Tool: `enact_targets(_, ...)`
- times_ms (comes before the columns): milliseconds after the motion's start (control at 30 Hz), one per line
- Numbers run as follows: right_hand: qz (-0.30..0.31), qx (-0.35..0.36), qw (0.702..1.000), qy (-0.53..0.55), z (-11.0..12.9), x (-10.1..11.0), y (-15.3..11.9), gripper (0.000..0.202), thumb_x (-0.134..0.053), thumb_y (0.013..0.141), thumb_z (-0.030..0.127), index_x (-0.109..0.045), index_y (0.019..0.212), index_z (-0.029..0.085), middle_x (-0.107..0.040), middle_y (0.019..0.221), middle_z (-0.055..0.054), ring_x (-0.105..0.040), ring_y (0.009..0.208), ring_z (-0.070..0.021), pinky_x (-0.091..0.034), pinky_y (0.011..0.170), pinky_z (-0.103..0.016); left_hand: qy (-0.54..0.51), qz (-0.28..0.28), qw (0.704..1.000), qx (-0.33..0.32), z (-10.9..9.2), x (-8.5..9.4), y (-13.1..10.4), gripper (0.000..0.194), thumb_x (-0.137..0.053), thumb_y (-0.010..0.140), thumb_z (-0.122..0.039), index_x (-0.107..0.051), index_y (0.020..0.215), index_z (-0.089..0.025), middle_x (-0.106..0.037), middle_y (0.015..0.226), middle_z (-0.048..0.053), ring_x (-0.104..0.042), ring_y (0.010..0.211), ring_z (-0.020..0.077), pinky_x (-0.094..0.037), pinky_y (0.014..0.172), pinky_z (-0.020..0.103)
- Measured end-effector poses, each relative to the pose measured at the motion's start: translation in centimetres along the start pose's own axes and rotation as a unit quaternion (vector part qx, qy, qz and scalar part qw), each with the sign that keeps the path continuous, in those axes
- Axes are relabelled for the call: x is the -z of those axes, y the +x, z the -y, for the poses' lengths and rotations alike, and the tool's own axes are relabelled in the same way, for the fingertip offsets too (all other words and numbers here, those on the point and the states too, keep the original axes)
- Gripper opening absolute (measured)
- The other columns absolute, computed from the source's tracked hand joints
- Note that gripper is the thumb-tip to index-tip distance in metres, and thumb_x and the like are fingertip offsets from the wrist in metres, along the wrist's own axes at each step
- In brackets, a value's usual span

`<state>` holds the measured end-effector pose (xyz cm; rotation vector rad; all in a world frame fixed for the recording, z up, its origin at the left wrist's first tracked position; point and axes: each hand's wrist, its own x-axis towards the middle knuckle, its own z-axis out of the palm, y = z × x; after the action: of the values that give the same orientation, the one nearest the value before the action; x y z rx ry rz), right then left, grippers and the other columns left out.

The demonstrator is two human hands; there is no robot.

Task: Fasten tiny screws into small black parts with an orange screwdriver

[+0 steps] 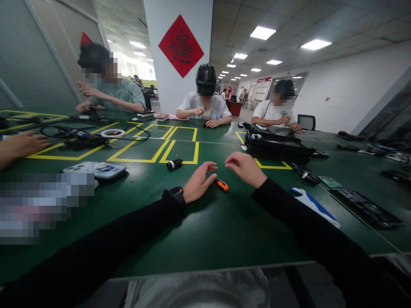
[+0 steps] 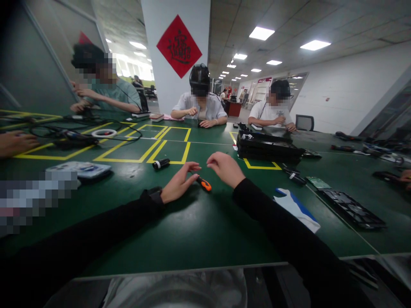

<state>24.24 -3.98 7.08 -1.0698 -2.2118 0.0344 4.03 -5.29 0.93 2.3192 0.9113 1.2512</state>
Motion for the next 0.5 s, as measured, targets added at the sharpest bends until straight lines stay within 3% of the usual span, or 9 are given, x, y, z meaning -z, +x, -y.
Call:
enact_targets(67, 0.033, -0.039, 0.997, -0.049, -3.2, 3.6, -0.4, 0.014, -0.056, 0.078, 0.029, -0.061, 0.081, 0.017, -0.060, 0.074, -0.002, -0.052, 0.067, -0.0131, -0.039, 0.065, -0.024, 0.067, 0.064, 0.995, -0.026, -0.1, 0.0, -0.2, 0.041, -0.041, 0.084, -0.038, -0.040, 0.121, -0.021, -0.047, 0.126, 0.009, -0.042, 0.117, 0.0200, -0.032, 0.099, 0.038)
enact_targets(133, -0.048, -0.092, 0.986, -0.130, -7.2, 7.1, -2.4, 0.016, -0.052, 0.080, 0.029, -0.060, 0.087, 0.016, -0.060, 0.080, -0.004, -0.052, 0.070, -0.0140, -0.039, 0.068, -0.025, 0.118, 0.132, 0.983, -0.049, 0.0, -0.1, -0.4, 0.042, -0.042, 0.083, -0.042, -0.043, 0.121, -0.023, -0.041, 0.132, 0.009, -0.036, 0.123, 0.0227, -0.026, 0.102, 0.040)
enact_targets(233, -0.178, -0.172, 0.931, -0.268, -13.1, 10.8, -8.2, 0.019, -0.046, 0.083, 0.024, -0.056, 0.096, 0.014, -0.058, 0.094, -0.010, -0.051, 0.082, -0.0167, -0.036, 0.076, -0.027, 0.153, 0.188, 0.969, -0.051, 0.3, -0.3, -0.3, 0.042, -0.041, 0.083, -0.044, -0.046, 0.119, -0.024, -0.046, 0.128, 0.008, -0.037, 0.122, 0.0234, -0.026, 0.101, 0.041)
enact_targets(367, -0.185, -0.309, 0.870, -0.336, -18.3, 12.9, -16.2, 0.016, -0.044, 0.082, 0.021, -0.056, 0.091, 0.014, -0.058, 0.093, -0.013, -0.050, 0.085, -0.0195, -0.035, 0.076, -0.028, 0.152, 0.189, 0.969, -0.052, 0.4, -0.5, -0.2, 0.040, -0.040, 0.083, -0.044, -0.048, 0.116, -0.023, -0.053, 0.118, 0.008, -0.045, 0.112, 0.0223, -0.031, 0.096, 0.038)
enact_targets(433, -0.198, -0.325, 0.851, -0.361, -19.8, 13.2, -18.3, 0.018, -0.044, 0.082, 0.023, -0.055, 0.094, 0.015, -0.058, 0.097, -0.012, -0.049, 0.087, -0.0191, -0.034, 0.076, -0.028, 0.149, 0.182, 0.970, -0.055, 0.3, -0.4, -0.1, 0.039, -0.040, 0.083, -0.044, -0.049, 0.114, -0.023, -0.053, 0.116, 0.008, -0.046, 0.110, 0.0222, -0.032, 0.095, 0.038)
enact_targets(500, -0.169, -0.337, 0.851, -0.365, -20.8, 13.3, -19.2, 0.016, -0.047, 0.081, 0.024, -0.055, 0.093, 0.017, -0.059, 0.096, -0.010, -0.050, 0.086, -0.0187, -0.034, 0.074, -0.027, 0.152, 0.181, 0.970, -0.055, 0.2, -0.3, -0.1, 0.038, -0.040, 0.083, -0.044, -0.049, 0.114, -0.023, -0.054, 0.115, 0.008, -0.046, 0.109, 0.0221, -0.033, 0.094, 0.038)
